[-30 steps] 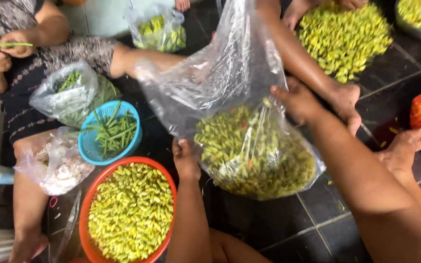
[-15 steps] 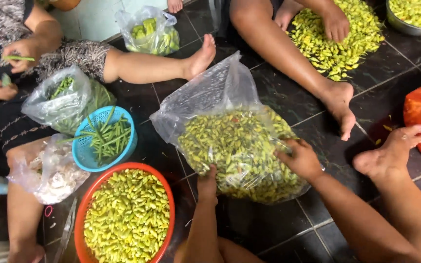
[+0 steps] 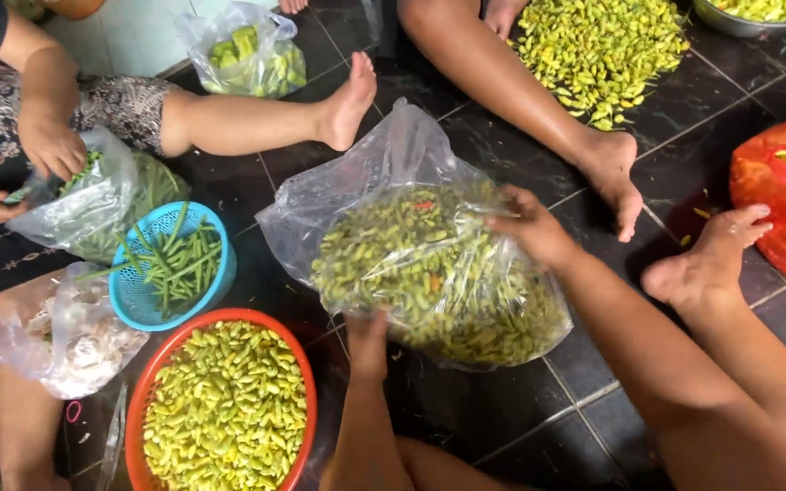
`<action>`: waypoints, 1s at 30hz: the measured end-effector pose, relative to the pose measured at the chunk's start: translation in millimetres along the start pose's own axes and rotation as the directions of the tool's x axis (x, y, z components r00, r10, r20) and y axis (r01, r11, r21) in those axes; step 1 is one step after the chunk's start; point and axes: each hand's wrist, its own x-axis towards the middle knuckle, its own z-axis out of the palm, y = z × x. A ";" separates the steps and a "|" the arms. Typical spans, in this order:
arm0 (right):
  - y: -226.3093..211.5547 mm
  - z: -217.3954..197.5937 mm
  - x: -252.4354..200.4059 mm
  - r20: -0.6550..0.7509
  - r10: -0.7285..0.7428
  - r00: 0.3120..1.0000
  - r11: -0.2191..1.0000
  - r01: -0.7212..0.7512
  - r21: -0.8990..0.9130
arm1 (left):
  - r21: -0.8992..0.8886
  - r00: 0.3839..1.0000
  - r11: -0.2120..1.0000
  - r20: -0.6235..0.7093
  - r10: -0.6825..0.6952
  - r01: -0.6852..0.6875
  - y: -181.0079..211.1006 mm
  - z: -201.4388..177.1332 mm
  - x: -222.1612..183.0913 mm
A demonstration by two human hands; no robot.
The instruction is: People sitting on the floor picking small yellow flower buds from stems and sorting them into various containers.
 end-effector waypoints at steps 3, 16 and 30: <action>-5.2 -40.2 -52.2 0.167 -0.040 0.985 0.987 0.065 -0.145 | 0.699 0.984 0.709 0.048 -0.173 0.091 18.9 11.3 -46.2; 146.3 -38.0 -81.9 0.217 -0.120 0.969 0.638 0.243 -0.731 | 0.778 0.997 0.626 0.010 0.074 -0.055 -0.8 41.9 -55.0; 36.8 53.2 35.0 0.064 0.076 0.995 0.754 -0.016 -0.657 | 0.065 0.966 0.995 -0.245 0.084 -0.070 67.1 46.4 18.1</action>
